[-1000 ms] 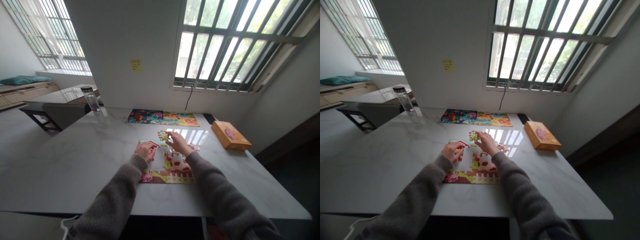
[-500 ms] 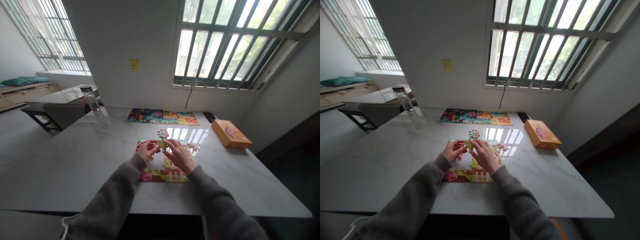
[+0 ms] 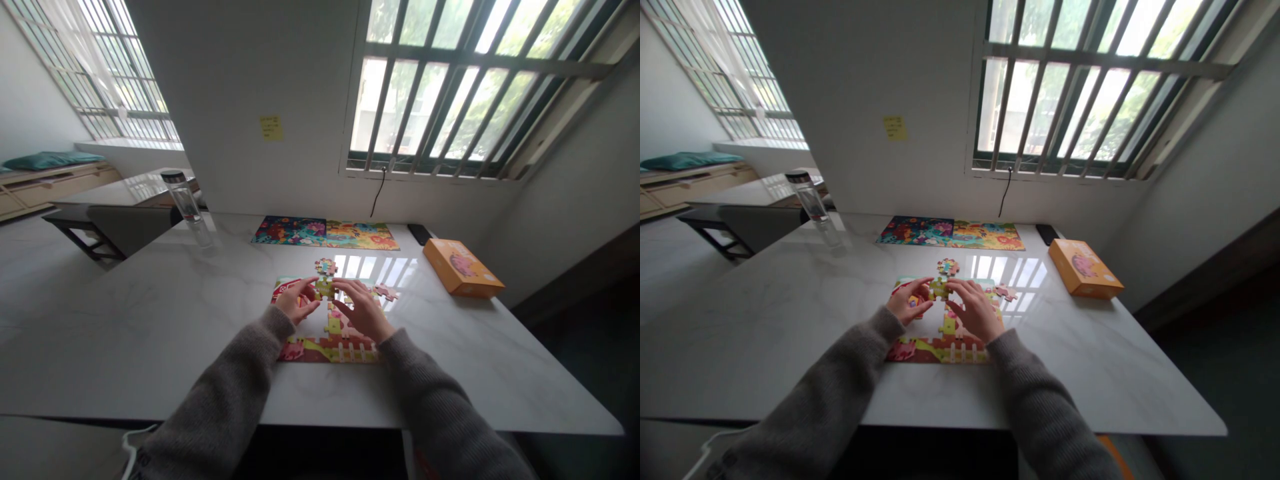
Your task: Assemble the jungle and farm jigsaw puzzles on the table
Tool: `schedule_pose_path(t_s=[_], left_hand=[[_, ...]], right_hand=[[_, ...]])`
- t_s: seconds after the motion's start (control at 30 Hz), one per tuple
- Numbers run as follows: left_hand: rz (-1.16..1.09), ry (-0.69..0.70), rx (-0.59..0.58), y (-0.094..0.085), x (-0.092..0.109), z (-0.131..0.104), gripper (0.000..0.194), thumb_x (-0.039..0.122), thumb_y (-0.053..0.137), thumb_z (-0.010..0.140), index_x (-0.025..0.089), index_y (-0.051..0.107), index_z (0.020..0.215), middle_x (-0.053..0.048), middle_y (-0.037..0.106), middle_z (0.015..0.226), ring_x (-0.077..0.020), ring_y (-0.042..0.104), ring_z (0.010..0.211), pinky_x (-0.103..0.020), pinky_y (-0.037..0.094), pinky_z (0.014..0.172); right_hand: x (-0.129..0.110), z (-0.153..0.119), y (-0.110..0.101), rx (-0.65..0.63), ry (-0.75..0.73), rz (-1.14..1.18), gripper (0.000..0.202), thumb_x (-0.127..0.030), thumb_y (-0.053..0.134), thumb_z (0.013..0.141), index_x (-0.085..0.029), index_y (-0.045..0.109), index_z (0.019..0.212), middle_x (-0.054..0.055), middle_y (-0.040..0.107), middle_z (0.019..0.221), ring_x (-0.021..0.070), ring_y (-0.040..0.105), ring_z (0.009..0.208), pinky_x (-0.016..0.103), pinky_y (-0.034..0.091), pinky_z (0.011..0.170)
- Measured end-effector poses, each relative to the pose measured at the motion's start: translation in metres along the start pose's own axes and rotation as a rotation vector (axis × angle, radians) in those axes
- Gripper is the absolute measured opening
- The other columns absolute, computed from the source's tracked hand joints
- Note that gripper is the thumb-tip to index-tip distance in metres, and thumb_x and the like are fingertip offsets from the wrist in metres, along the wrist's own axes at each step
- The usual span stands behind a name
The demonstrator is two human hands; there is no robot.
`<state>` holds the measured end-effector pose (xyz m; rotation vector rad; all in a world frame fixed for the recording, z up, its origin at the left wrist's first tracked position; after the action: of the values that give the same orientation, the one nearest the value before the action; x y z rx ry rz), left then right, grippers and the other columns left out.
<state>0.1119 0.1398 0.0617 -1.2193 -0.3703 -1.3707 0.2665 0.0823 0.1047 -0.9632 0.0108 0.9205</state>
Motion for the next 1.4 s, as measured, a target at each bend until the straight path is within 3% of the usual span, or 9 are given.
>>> schedule_pose_path(t_s=[0.17, 0.4, 0.77, 0.93, 1.1, 1.27, 1.4], left_hand=[[0.187, 0.154, -0.011, -0.002, 0.011, 0.0, 0.054, 0.028, 0.067, 0.083, 0.019, 0.055, 0.135, -0.006, 0.067, 0.1, -0.0161, 0.065, 0.081, -0.031, 0.057, 0.079], [0.197, 0.146, 0.0, -0.003, 0.013, -0.001, 0.049, 0.03, 0.069, 0.082, 0.019, 0.056, 0.128, -0.005, 0.067, 0.1, -0.0165, 0.065, 0.08, -0.032, 0.055, 0.079], [0.364, 0.151, -0.016, 0.004, 0.004, -0.001, 0.047, 0.033, 0.072, 0.082, 0.02, 0.06, 0.126, -0.008, 0.068, 0.103, -0.0242, 0.064, 0.095, -0.039, 0.05, 0.091], [0.416, 0.132, -0.005, 0.001, 0.001, 0.0, 0.058, 0.024, 0.067, 0.083, 0.021, 0.051, 0.14, -0.009, 0.067, 0.114, -0.0253, 0.062, 0.105, -0.042, 0.048, 0.099], [0.495, 0.167, -0.056, 0.006, 0.0, -0.001, 0.034, 0.02, 0.057, 0.087, 0.02, 0.068, 0.119, -0.01, 0.067, 0.117, -0.0264, 0.06, 0.113, -0.043, 0.047, 0.101], [0.558, 0.16, -0.097, 0.012, -0.005, -0.002, 0.03, 0.02, 0.058, 0.086, 0.02, 0.07, 0.114, -0.009, 0.07, 0.117, -0.027, 0.062, 0.112, -0.047, 0.046, 0.101], [0.604, 0.185, -0.197, 0.026, -0.003, -0.005, 0.03, 0.019, 0.057, 0.088, 0.02, 0.07, 0.115, -0.009, 0.071, 0.118, -0.0288, 0.06, 0.116, -0.05, 0.042, 0.105]], right_hand=[[0.008, -0.002, 0.001, 0.002, 0.017, 0.035, 0.037, -0.025, 0.064, 0.094, -0.028, 0.058, 0.13, 0.009, 0.066, 0.127, 0.0257, 0.06, 0.119, 0.046, 0.051, 0.1], [0.006, -0.003, 0.0, 0.021, 0.022, 0.071, 0.034, -0.024, 0.063, 0.094, -0.027, 0.058, 0.128, 0.008, 0.065, 0.131, 0.024, 0.059, 0.12, 0.044, 0.05, 0.102], [0.003, -0.005, 0.004, -0.049, -0.041, -0.045, 0.045, -0.022, 0.061, 0.095, -0.03, 0.053, 0.138, 0.008, 0.063, 0.134, 0.0256, 0.057, 0.121, 0.046, 0.049, 0.101], [0.026, -0.005, 0.0, -0.025, 0.035, -0.065, 0.032, -0.023, 0.063, 0.094, -0.024, 0.061, 0.125, 0.009, 0.067, 0.123, 0.0262, 0.058, 0.112, 0.045, 0.05, 0.096], [0.055, -0.011, 0.013, -0.118, 0.128, -0.124, 0.025, -0.017, 0.066, 0.089, -0.022, 0.066, 0.113, 0.008, 0.071, 0.116, 0.0259, 0.058, 0.106, 0.044, 0.048, 0.094], [0.063, -0.016, 0.022, -0.171, 0.132, -0.129, 0.017, -0.016, 0.066, 0.09, -0.023, 0.07, 0.105, 0.006, 0.071, 0.117, 0.0236, 0.058, 0.104, 0.04, 0.047, 0.093], [0.067, -0.018, 0.027, -0.195, 0.14, -0.133, 0.018, -0.015, 0.066, 0.089, -0.024, 0.071, 0.103, 0.004, 0.071, 0.118, 0.023, 0.058, 0.103, 0.039, 0.047, 0.093]])
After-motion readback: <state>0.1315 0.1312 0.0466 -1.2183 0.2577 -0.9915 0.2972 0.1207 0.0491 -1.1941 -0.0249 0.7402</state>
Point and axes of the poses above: each hand's wrist, its own z-axis towards the middle knuckle, its own y-axis out of the palm, x = y × z, the point moved 9 cm from there along z, towards the middle knuckle
